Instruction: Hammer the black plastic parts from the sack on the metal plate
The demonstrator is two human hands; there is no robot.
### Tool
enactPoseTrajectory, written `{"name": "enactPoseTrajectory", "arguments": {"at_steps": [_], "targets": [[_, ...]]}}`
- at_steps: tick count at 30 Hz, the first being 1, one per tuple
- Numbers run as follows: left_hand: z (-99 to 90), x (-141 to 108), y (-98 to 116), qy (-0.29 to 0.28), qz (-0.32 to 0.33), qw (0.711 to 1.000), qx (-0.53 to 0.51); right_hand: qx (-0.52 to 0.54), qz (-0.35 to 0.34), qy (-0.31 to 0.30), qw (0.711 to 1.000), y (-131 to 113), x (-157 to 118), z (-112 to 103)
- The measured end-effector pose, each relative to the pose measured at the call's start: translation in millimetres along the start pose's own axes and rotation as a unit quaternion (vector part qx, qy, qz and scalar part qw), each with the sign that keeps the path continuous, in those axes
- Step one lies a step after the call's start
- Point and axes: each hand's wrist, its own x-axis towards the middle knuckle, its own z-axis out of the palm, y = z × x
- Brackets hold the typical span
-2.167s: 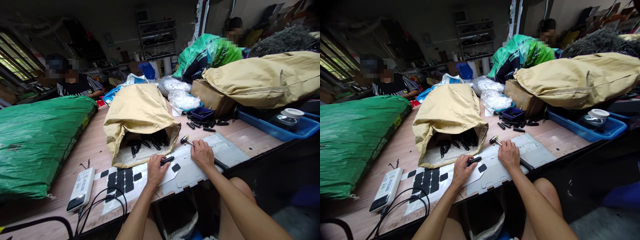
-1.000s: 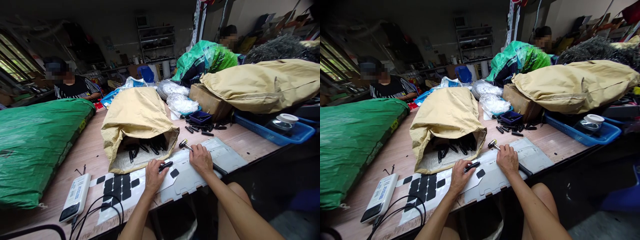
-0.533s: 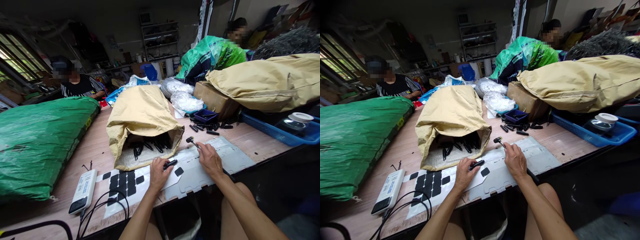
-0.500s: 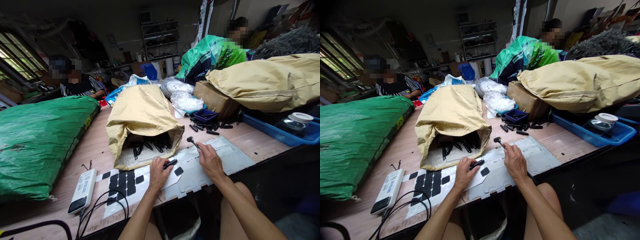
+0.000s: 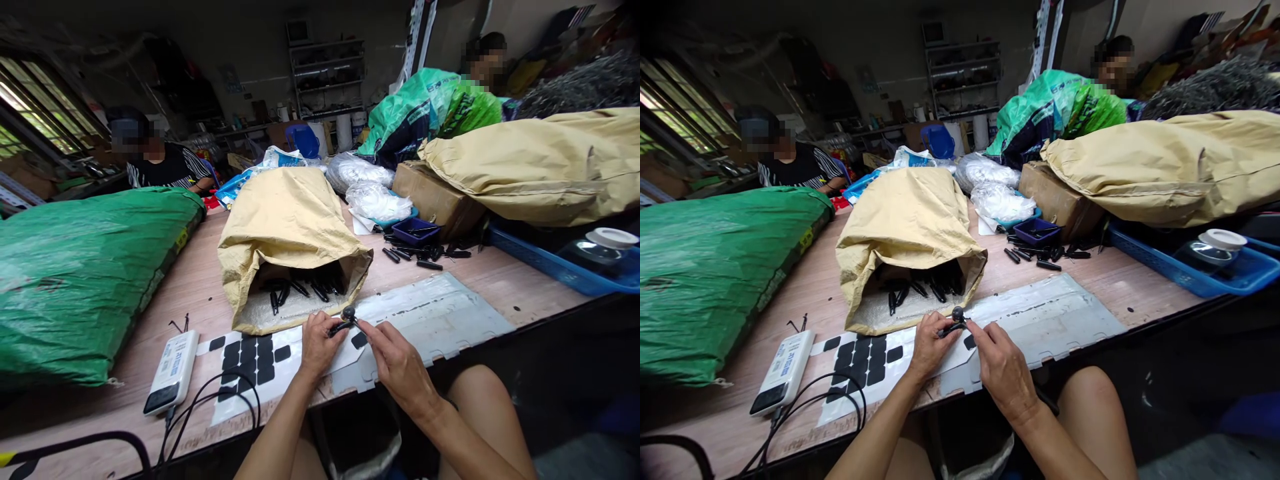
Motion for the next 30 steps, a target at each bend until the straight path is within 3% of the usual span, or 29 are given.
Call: {"name": "enactPoseTrajectory", "arguments": {"at_steps": [5, 10, 16, 21, 26, 30], "targets": [[0.4, 0.3, 0.0, 0.007, -0.001, 1.0, 0.005, -0.057, -0.003, -0.013, 0.998, -0.8, -2.1, -0.5], [2.4, 0.5, -2.6, 0.01, 0.007, 1.0, 0.009, -0.064, 0.006, 0.015, 0.998, 6.7, -0.7, -4.6], [2.2, 0.9, -1.6, 0.008, 0.001, 1.0, 0.01, -0.07, 0.013, 0.006, 0.997, 14.8, 2.2, -10.2], [0.5, 0.7, 2.6, 0.006, -0.002, 1.0, 0.018, -0.136, 0.099, 0.068, 0.983, 48.6, 27.8, -26.4], [-1.6, -0.2, 7.1, 0.006, 0.002, 0.999, 0.031, -0.247, 0.138, -0.004, 0.959, 88.9, 59.4, -22.1], [-0.2, -0.6, 5.8, -0.003, -0.001, 0.999, 0.035, -0.275, 0.15, -0.004, 0.95, 99.1, 69.0, -7.4]]}}
